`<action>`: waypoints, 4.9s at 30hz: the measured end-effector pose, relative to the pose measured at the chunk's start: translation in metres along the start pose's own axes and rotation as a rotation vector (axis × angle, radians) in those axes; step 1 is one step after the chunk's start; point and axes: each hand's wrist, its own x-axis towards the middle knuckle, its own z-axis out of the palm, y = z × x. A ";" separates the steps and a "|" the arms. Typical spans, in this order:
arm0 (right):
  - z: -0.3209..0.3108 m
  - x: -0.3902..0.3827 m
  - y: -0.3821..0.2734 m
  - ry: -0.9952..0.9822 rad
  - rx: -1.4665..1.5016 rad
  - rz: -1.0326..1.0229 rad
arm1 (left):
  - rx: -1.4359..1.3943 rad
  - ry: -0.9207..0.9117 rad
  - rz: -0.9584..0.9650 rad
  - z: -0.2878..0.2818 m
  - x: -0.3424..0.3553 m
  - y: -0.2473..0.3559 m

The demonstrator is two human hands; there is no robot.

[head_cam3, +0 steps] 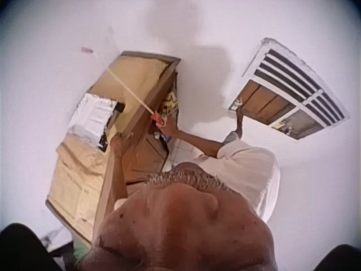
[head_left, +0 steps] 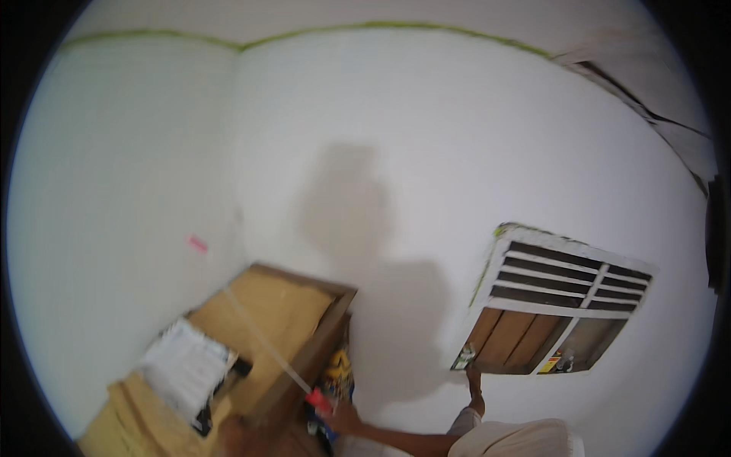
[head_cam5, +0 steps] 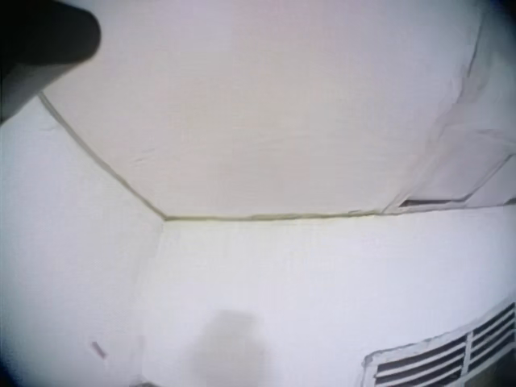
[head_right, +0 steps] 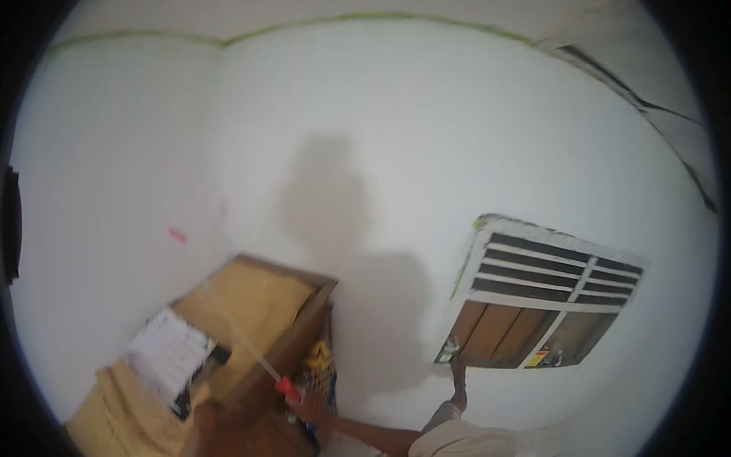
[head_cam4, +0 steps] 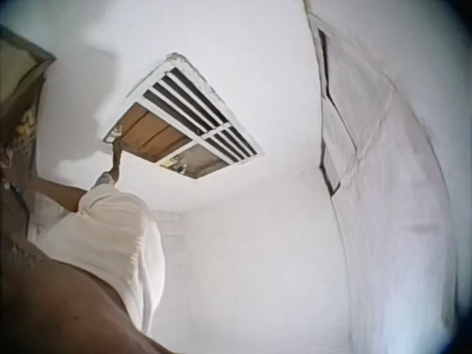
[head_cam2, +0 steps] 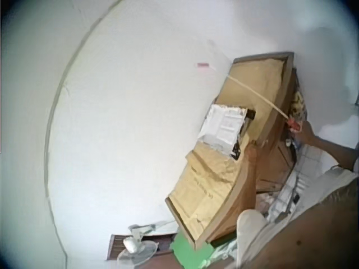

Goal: The person dips a paint roller into a tray of white paint and applies it to the ceiling along a green masked edge.

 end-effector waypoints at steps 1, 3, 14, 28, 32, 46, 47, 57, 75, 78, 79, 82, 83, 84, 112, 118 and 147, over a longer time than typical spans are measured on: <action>-0.007 0.009 0.011 -0.006 -0.083 0.045 | 0.040 -0.072 0.120 0.006 0.013 0.006; -0.008 0.025 0.032 0.067 -0.030 0.062 | 0.051 -0.124 0.121 -0.016 0.015 0.051; 0.038 0.070 0.025 0.125 0.148 -0.072 | 0.087 -0.312 -0.017 -0.040 0.001 0.061; 0.070 0.110 0.040 -0.080 0.180 0.137 | 0.102 -0.250 0.068 -0.035 0.007 0.060; 0.078 0.109 0.029 -0.077 0.136 0.221 | 0.080 -0.229 0.123 -0.032 0.004 0.045; 0.074 0.102 0.017 -0.078 0.342 0.353 | -0.153 -0.154 0.187 -0.031 -0.005 0.040; 0.078 0.102 0.017 -0.092 0.332 0.377 | -0.150 -0.207 0.146 -0.034 -0.005 0.038; 0.078 0.113 0.017 -0.064 0.452 0.387 | -0.154 -0.222 0.159 -0.049 0.013 0.046; 0.067 0.111 0.000 -0.079 0.507 0.462 | -0.191 -0.573 0.171 -0.026 0.058 0.066; 0.068 0.110 0.003 -0.050 0.502 0.486 | -0.189 -0.583 0.167 -0.026 0.058 0.067; 0.069 0.110 0.003 -0.050 0.499 0.489 | -0.209 -0.579 0.164 -0.025 0.058 0.066; 0.068 0.112 0.000 -0.045 0.507 0.490 | -0.224 -0.573 0.170 -0.026 0.060 0.065; 0.067 0.112 0.001 -0.049 0.487 0.490 | -0.220 -0.571 0.178 -0.024 0.060 0.065; 0.066 0.111 0.002 -0.051 0.466 0.491 | -0.225 -0.582 0.187 -0.023 0.059 0.065; 0.020 0.041 -0.012 0.173 -0.054 0.067 | -0.150 -0.426 0.357 -0.006 0.057 0.049; -0.059 -0.019 -0.098 0.022 -0.316 0.068 | -0.193 -0.520 0.316 -0.018 0.057 0.049; -0.010 0.050 -0.185 -0.333 -0.653 -0.260 | -0.222 -0.541 0.346 -0.022 0.055 0.044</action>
